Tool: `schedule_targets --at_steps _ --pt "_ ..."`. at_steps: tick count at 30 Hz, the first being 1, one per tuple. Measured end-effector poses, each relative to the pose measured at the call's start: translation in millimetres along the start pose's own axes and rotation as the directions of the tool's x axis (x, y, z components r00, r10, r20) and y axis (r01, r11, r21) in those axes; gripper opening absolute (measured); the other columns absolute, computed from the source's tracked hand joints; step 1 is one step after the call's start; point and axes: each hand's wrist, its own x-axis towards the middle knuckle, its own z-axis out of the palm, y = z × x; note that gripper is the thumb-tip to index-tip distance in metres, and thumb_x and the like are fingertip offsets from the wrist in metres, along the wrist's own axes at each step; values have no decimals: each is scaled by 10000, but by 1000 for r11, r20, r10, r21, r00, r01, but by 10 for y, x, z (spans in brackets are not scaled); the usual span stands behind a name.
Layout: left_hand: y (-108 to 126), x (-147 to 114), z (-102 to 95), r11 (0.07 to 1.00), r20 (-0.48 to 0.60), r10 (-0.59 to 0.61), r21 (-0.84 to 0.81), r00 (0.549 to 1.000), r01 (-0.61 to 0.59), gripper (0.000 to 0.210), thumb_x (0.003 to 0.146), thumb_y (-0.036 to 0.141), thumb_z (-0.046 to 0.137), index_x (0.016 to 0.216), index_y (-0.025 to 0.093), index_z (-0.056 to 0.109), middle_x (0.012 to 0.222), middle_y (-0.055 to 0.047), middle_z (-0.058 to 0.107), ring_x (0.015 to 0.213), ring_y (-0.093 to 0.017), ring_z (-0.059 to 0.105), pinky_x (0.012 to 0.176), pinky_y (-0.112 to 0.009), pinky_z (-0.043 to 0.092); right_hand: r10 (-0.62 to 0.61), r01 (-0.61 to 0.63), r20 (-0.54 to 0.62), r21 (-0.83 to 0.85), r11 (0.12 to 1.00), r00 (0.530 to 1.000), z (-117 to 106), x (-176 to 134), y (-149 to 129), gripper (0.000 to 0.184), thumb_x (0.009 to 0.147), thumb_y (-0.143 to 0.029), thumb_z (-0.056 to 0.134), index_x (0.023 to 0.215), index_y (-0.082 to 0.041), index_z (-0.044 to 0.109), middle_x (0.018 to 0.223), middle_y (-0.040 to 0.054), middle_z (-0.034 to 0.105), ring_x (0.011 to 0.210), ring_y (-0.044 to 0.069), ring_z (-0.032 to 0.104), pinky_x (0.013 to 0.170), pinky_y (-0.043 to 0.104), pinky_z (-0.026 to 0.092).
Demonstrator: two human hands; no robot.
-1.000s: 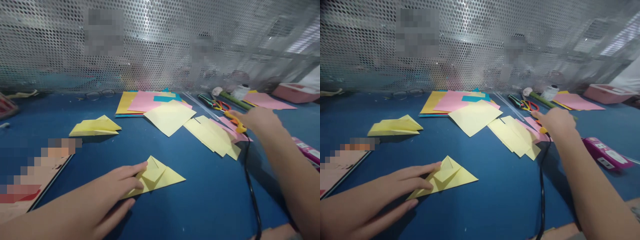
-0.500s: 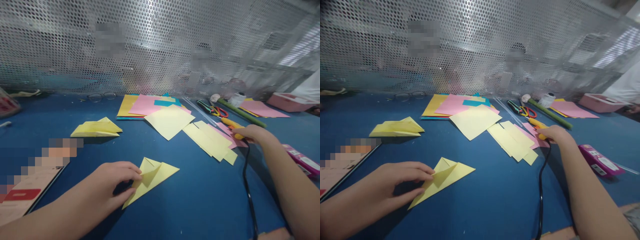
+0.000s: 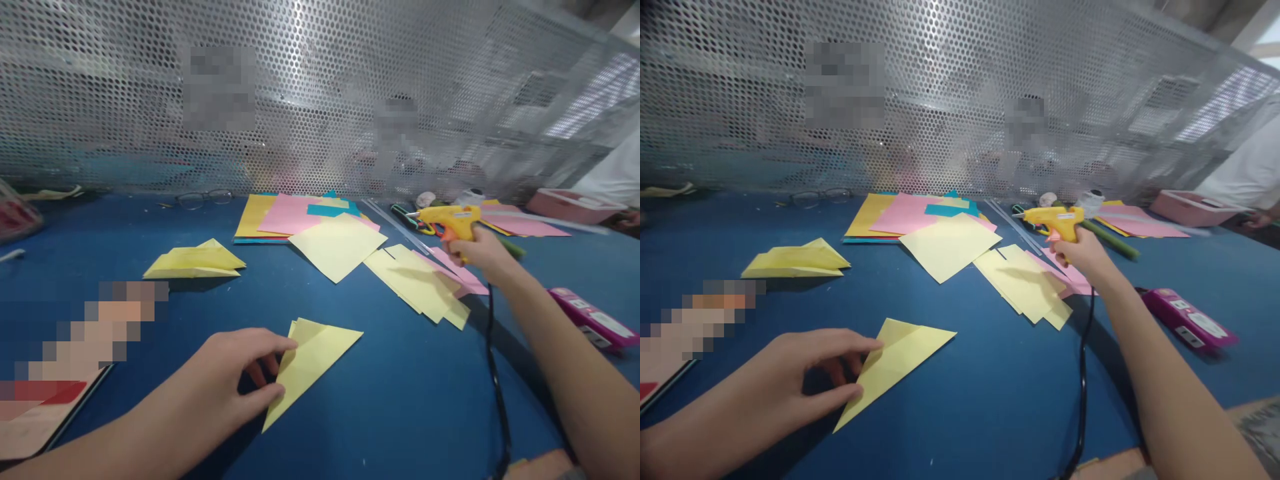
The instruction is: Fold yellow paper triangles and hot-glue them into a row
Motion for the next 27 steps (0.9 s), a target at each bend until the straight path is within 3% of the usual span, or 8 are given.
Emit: schedule_targets --at_steps 4,6,8,13,19,27 --pt "6 -10 -26 998 -15 -14 66 1000 15 324 744 209 607 1057 266 667 835 30 672 646 -120 597 618 -225 497 -56 18 300 127 992 952 88 -160 -205 261 956 -364 560 1084 -143 614 1003 56 652 797 149 636 703 312 550" --pt "13 -7 -46 996 -13 -21 86 1000 22 336 742 214 628 1072 266 660 915 14 677 723 -140 607 669 -249 499 -125 59 381 179 982 916 142 -238 -330 243 926 -384 577 914 -142 597 711 -7 606 587 110 556 572 260 491" --pt "14 1 -60 996 -3 -21 89 1000 21 338 740 220 635 1074 269 656 966 7 677 784 -153 611 706 -264 496 -192 107 421 216 970 886 208 -320 -459 266 856 -419 616 815 -165 548 564 -50 512 509 107 481 520 256 430" --pt "-11 3 -51 996 13 -39 86 999 38 361 740 225 630 1097 279 644 996 13 669 851 -167 609 749 -283 491 -284 203 437 223 953 854 424 -540 -724 283 694 -384 701 733 -191 498 609 -54 473 521 97 423 471 232 333" --pt "-33 1 -45 996 49 -49 83 998 44 414 749 230 620 1159 288 613 1054 16 670 932 -181 611 822 -309 482 -431 341 498 265 902 753 617 -743 -924 122 669 -236 559 612 -198 458 543 -68 425 490 77 383 449 200 310" --pt "23 85 -111 994 102 -85 73 991 78 411 736 269 652 1147 265 633 1076 10 686 970 -190 624 842 -299 483 -573 552 416 184 814 706 756 -882 -1013 142 644 -233 537 549 -198 437 536 -40 449 489 95 422 507 232 341"
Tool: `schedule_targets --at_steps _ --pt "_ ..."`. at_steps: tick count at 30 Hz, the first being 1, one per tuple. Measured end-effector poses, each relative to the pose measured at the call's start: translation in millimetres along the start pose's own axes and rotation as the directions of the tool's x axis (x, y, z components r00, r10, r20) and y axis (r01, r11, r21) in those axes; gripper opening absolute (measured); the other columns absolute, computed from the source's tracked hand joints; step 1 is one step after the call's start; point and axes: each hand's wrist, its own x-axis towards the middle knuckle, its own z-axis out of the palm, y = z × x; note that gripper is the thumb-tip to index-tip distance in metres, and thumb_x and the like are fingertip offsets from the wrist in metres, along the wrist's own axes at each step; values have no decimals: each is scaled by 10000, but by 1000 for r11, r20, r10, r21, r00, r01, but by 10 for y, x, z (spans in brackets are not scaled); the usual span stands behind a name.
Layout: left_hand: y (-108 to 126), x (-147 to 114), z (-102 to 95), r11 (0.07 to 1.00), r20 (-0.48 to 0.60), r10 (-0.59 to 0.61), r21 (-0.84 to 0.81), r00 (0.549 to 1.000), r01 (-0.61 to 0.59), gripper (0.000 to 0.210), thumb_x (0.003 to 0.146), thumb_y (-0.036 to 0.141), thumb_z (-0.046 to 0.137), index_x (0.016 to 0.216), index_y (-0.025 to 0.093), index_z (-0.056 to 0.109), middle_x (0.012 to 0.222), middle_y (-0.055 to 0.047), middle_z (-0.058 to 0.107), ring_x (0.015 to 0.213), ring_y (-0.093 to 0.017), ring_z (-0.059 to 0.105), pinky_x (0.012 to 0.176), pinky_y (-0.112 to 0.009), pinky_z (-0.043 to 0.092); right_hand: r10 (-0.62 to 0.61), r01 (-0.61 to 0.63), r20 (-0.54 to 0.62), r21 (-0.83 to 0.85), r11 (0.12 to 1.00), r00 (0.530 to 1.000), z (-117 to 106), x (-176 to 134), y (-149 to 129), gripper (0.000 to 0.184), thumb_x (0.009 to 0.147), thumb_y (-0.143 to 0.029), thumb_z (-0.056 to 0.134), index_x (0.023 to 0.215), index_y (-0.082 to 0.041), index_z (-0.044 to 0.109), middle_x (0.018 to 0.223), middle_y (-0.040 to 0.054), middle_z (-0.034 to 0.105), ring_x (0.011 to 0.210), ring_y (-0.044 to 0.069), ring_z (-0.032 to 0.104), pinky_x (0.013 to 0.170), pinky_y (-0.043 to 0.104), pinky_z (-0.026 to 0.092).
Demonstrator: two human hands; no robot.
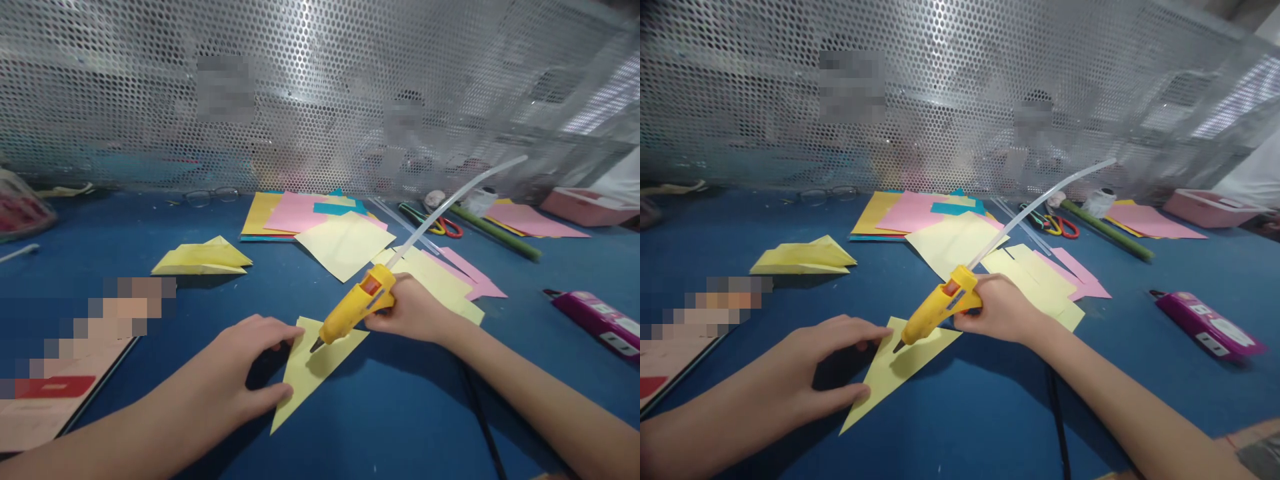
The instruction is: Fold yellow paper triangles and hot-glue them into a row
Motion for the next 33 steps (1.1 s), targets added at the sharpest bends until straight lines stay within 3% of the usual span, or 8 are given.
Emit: schedule_targets --at_steps 4,11,21,33 --pt "-33 -6 22 1000 -5 6 -3 1000 -6 413 740 275 650 1153 289 631 1080 26 684 983 -186 618 855 -299 470 -36 35 -2 -86 996 999 13 -2 -25 194 657 -216 587 515 -198 457 518 -36 471 485 105 444 526 244 365" --pt "-37 -19 28 999 1 6 32 1000 -6 407 744 294 641 1150 280 639 1096 6 688 1008 -218 616 875 -351 466 -80 82 23 -142 987 997 2 -15 -58 64 744 -234 619 692 -205 643 704 3 668 667 155 636 649 250 486" --pt "46 -41 -17 995 21 -23 95 1000 21 423 779 348 637 1196 279 634 1229 -26 663 1139 -290 588 960 -454 469 -132 134 24 -161 978 991 -32 -25 -54 83 784 -250 601 835 -217 657 805 10 714 703 164 677 662 256 510" --pt "36 -28 -17 992 39 -27 125 999 22 385 815 393 616 1193 322 632 1235 3 659 1144 -280 587 997 -477 451 -169 166 0 -172 971 986 -85 -43 8 77 797 -267 599 851 -221 629 810 23 711 724 183 687 664 276 521"
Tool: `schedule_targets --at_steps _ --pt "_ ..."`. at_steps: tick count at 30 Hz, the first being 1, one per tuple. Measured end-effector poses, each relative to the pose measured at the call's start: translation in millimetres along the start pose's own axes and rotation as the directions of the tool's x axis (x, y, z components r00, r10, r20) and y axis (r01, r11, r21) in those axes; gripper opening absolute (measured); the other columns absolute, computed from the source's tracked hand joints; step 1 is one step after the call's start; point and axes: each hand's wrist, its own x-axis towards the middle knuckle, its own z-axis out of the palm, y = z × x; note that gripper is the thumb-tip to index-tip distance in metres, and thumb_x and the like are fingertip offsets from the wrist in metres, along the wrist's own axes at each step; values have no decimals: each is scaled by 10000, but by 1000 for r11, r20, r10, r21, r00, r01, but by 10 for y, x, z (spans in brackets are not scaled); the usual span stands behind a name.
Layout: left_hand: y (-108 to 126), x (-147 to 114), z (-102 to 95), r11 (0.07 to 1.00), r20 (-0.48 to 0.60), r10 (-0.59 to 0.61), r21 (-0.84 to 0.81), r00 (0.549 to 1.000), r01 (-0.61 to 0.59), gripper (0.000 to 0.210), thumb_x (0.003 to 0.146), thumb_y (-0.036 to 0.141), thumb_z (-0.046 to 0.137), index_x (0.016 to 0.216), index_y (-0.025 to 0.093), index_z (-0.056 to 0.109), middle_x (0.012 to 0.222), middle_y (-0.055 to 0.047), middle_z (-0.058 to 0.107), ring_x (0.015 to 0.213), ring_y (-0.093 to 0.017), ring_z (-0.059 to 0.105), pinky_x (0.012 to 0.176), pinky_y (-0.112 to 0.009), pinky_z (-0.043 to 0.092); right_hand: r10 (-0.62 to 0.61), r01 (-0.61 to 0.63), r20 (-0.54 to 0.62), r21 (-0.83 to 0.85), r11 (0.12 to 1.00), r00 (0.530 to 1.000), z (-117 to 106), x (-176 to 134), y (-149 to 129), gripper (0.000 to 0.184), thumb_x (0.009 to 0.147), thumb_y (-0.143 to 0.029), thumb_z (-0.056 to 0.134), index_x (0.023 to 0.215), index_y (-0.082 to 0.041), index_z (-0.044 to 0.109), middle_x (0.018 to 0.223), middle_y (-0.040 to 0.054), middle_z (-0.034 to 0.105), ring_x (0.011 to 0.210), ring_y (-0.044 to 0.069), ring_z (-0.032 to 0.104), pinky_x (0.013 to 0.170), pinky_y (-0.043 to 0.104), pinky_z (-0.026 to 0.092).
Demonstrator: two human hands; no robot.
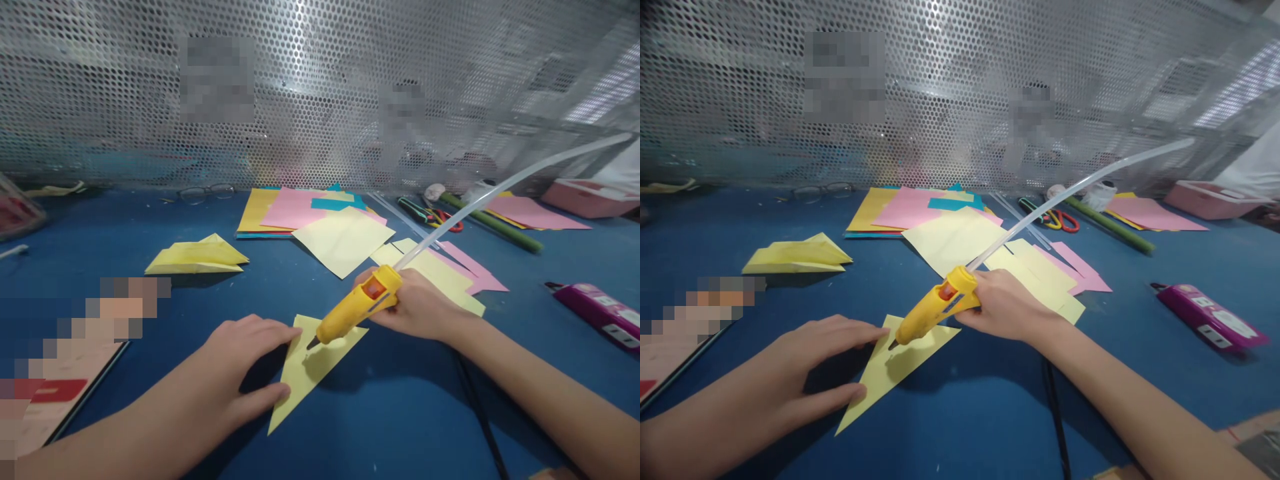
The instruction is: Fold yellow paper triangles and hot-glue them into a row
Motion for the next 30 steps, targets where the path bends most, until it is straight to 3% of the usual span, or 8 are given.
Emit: schedule_targets --at_steps 15,21,30 --pt "-1 -14 -16 999 -17 25 28 1000 -24 381 822 408 626 1190 311 648 1218 -20 672 1124 -285 605 1001 -470 461 -24 23 -7 -34 999 1000 -107 -47 68 130 815 -228 558 914 -198 636 930 74 725 778 215 692 708 316 545" --pt "29 -15 -14 1000 -9 0 22 1000 0 387 801 379 637 1178 294 652 1235 -25 666 1138 -297 600 964 -456 485 -56 57 29 -43 997 998 -153 -69 120 125 816 -254 573 896 -204 655 877 60 731 751 199 690 693 285 533" --pt "18 6 -8 999 11 -17 37 1000 16 395 827 418 603 1204 307 638 1234 -41 658 1149 -301 584 1011 -506 435 -68 69 13 -63 996 998 -28 -44 96 143 858 -277 562 920 -190 658 876 94 727 744 212 692 691 301 529"
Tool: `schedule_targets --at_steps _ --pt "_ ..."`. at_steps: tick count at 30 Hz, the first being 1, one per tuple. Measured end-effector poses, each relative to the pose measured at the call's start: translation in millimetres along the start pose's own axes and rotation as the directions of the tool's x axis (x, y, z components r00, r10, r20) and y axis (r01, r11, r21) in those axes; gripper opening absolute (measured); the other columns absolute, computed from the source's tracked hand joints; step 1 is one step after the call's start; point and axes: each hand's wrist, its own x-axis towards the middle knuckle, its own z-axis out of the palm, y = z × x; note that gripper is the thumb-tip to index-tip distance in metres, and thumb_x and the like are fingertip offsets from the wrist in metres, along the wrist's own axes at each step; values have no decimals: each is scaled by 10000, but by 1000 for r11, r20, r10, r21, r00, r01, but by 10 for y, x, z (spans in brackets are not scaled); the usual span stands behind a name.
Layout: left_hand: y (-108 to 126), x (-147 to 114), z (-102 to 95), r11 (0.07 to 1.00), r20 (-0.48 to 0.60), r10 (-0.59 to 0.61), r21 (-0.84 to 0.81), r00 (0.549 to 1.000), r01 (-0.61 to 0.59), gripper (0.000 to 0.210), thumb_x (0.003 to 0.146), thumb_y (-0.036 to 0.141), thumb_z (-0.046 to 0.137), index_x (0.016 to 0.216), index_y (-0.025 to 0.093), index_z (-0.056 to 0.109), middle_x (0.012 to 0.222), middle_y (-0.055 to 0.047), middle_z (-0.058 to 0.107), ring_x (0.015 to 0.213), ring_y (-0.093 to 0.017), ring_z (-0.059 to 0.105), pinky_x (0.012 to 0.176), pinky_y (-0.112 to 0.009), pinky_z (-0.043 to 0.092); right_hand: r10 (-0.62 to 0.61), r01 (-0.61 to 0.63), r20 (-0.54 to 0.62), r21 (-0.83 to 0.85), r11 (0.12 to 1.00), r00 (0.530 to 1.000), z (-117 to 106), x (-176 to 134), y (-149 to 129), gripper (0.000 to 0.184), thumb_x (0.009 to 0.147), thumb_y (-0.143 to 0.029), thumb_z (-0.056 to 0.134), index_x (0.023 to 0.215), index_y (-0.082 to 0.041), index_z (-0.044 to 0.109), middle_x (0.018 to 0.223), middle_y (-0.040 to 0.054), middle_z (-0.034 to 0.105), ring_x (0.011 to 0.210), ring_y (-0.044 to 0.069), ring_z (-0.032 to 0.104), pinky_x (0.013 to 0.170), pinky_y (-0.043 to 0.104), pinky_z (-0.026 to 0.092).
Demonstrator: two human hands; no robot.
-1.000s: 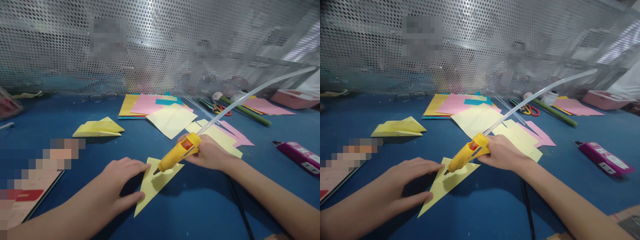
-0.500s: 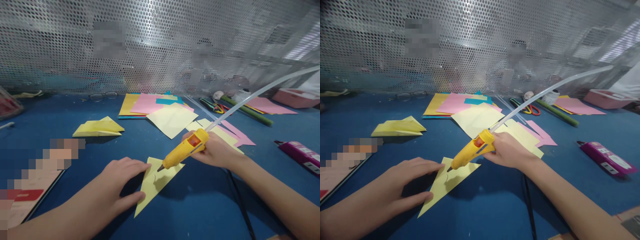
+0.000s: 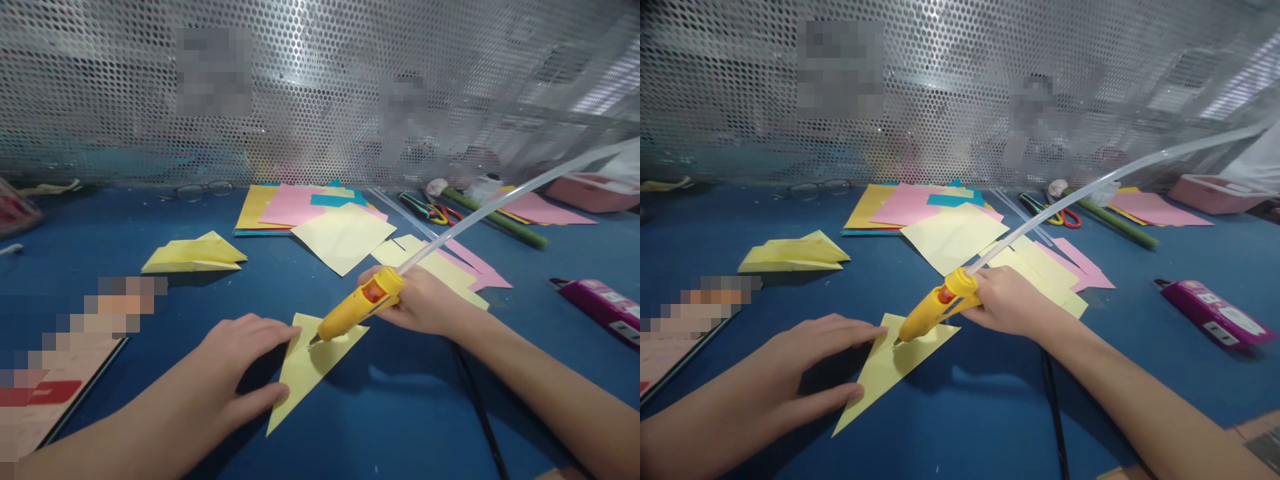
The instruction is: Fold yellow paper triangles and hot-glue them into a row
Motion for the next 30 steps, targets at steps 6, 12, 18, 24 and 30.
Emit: schedule_targets --at_steps 6,12,18,24,30 --pt "-14 -12 11 1000 -2 21 -5 1000 -21 377 828 405 610 1194 320 638 1218 -19 668 1131 -290 597 1000 -479 451 -38 38 4 3 999 999 24 14 -27 134 880 -271 537 919 -198 642 894 78 729 726 187 690 671 277 527" --pt "-28 -10 23 999 -29 40 2 999 -40 382 822 400 620 1193 312 642 1207 -15 674 1109 -284 610 969 -449 475 -68 68 20 2 998 997 79 32 -46 149 889 -276 512 899 -175 622 891 97 725 740 196 692 666 281 525" --pt "-20 -7 20 1000 -8 28 -11 1000 -28 397 824 398 616 1208 302 630 1238 -13 662 1142 -282 590 980 -443 458 -58 58 35 -3 998 998 64 26 -35 148 875 -258 518 892 -168 635 860 89 727 686 187 689 634 274 521" --pt "-104 -5 93 997 -80 77 -9 994 -78 399 815 383 626 1210 329 625 1206 -6 680 1112 -264 601 943 -403 475 -41 41 42 3 999 998 59 29 -26 150 883 -283 534 909 -184 644 866 84 724 736 205 694 669 289 525" --pt "-57 -9 42 999 -44 49 1 998 -49 400 807 402 641 1196 306 644 1226 -18 672 1131 -286 599 970 -443 475 -36 35 70 18 999 997 36 9 45 101 845 -259 587 844 -204 672 815 55 720 671 179 677 635 257 511"
